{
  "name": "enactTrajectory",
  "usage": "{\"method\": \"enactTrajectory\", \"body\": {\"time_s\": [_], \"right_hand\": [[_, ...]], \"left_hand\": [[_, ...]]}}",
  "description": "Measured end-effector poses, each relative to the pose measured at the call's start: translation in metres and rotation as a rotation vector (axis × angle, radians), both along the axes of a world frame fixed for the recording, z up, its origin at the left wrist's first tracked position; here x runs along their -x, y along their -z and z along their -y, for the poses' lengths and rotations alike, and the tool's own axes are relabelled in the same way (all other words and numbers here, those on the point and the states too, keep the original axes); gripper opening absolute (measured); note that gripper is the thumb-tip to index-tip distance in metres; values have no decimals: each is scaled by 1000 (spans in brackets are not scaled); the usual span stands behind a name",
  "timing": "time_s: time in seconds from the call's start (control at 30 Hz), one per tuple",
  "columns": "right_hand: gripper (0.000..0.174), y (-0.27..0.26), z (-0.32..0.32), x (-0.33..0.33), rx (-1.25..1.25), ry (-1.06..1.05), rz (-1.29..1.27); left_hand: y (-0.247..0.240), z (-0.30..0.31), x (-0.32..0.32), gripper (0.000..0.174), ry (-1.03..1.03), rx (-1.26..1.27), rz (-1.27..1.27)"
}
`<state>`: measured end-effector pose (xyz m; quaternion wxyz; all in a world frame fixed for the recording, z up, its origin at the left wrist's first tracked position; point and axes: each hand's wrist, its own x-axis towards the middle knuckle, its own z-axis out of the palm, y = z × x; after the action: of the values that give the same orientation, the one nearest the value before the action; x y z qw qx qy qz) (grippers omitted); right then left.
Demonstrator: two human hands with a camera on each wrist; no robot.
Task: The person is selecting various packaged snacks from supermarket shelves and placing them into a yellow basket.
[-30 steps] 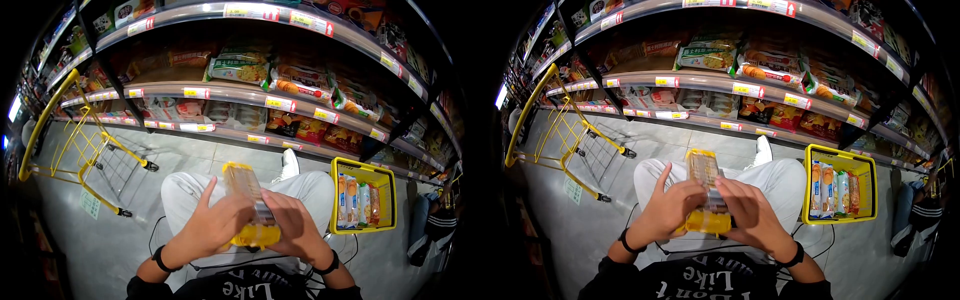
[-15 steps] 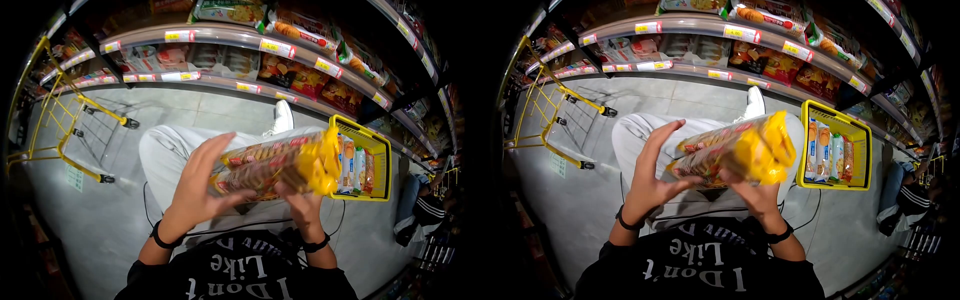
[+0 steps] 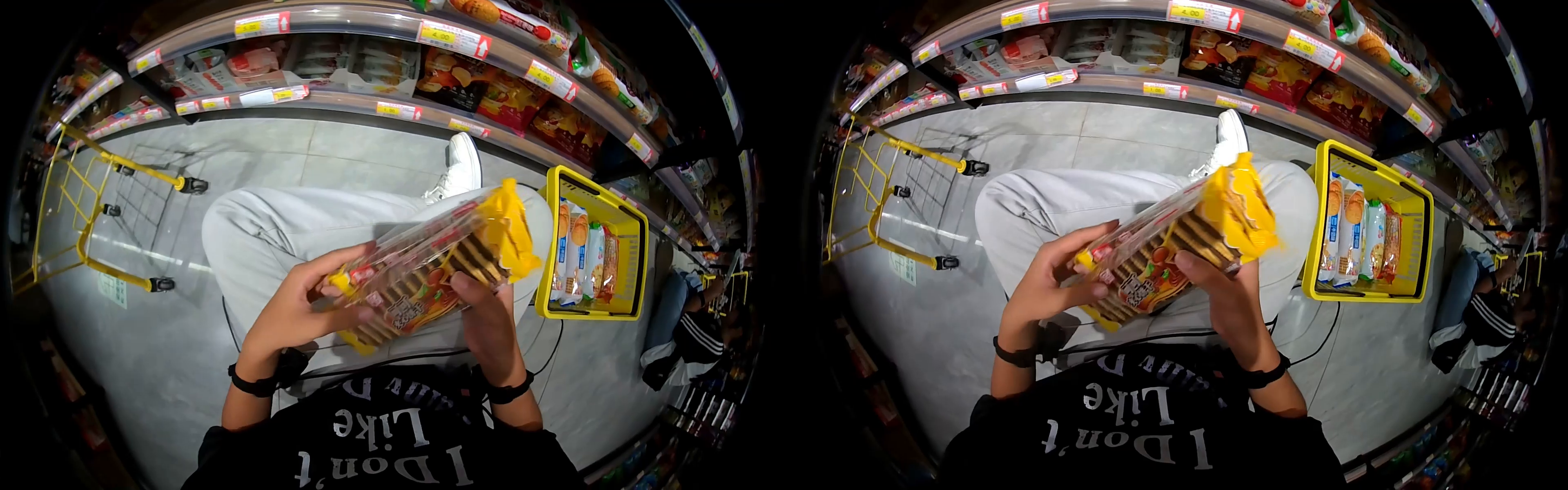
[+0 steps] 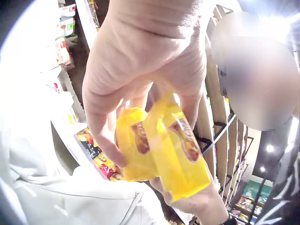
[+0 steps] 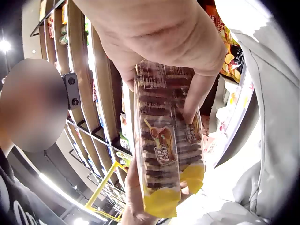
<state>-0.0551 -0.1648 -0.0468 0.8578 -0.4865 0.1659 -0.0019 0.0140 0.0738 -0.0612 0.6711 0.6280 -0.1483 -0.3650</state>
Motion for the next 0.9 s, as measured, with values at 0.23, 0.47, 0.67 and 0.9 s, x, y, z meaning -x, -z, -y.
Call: {"method": "enactTrajectory", "body": {"time_s": [0.23,0.47,0.67,0.9], "right_hand": [[51,15,1,1,-155,-196,-181],[37,17,3,0,-38,-323,-104],[38,20,25,-2,95,-247,-105],[33,23,81,19,-111,107,-145]], "left_hand": [[8,-3,1,68,81,66,-186],[20,4,13,37,-87,-25,-211],[15,15,13,30,-177,-35,-101],[13,22,17,24,-184,-43,-84]]}}
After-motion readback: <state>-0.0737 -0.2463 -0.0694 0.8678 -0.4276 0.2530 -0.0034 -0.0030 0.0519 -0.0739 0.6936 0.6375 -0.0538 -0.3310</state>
